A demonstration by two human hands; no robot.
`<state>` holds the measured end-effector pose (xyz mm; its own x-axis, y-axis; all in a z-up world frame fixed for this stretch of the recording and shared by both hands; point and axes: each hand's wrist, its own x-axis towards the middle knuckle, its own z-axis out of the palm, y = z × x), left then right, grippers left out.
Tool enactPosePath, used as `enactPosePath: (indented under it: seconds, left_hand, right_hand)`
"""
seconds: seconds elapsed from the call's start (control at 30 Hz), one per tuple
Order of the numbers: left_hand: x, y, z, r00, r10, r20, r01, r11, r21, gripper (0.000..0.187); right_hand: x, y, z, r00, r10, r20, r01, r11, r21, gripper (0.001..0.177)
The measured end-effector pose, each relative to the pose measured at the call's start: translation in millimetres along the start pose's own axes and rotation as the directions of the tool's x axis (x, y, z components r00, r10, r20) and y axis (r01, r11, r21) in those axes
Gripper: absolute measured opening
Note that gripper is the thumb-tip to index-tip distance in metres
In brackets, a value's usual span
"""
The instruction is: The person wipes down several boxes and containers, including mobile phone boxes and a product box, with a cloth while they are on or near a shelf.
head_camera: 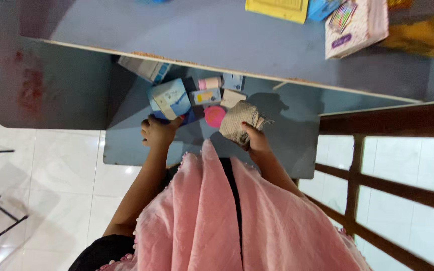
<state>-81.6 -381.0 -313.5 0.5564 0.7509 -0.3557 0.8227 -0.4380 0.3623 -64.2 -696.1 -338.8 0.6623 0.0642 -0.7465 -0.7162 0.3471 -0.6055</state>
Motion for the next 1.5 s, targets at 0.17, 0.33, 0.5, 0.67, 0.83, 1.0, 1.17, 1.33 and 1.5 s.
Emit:
enactPosePath:
  seconds: [0.17,0.33,0.5,0.67,0.83,1.0,1.17,1.33,1.5]
  left_hand:
    - [23,7,25,0.997,-0.070,-0.027,0.069,0.997,-0.035,0.108]
    - [52,-1,75,0.946,0.306,0.110,-0.126,0.656,-0.744,0.079]
    - [52,6,80,0.963,0.258,0.083,-0.116,0.668,-0.735,0.078]
    - [49,9,54,0.945,0.241,0.220,-0.020,0.715,-0.699,0.084]
    - [39,-19,46,0.909,0.338,0.246,-0.079,0.716,-0.693,0.059]
    - [40,-27,17,0.816,0.421,0.396,0.110,0.559,-0.822,0.066]
    - [46,-42,-41,0.741,0.291,0.605,0.360,0.589,-0.724,0.074]
    - [54,-84,-63,0.628,0.270,0.730,0.544,0.519,-0.659,0.057]
    - [82,-112,-57,0.574,0.288,0.766,0.522,0.592,-0.614,0.048]
  right_hand:
    - [-14,-25,-16,0.993,-0.058,0.105,0.035,0.977,0.211,0.044]
    - [-26,-26,-27,0.989,-0.106,0.105,0.081,0.972,0.218,0.041]
    - [-10,-8,-7,0.990,-0.010,0.139,-0.016,0.983,0.182,0.041]
    - [61,30,7,0.982,-0.185,0.033,0.187,0.941,-0.282,0.046]
    - [95,54,36,0.855,-0.420,0.304,0.518,0.718,-0.464,0.047]
    - [97,50,74,0.965,-0.245,0.089,0.240,0.704,-0.668,0.042]
    - [69,53,82,0.912,-0.376,0.165,0.385,0.923,-0.021,0.042]
    - [-3,61,120,0.861,-0.465,0.205,0.482,0.876,-0.038,0.038]
    - [-82,81,175,0.990,0.094,-0.105,-0.076,0.984,0.163,0.040]
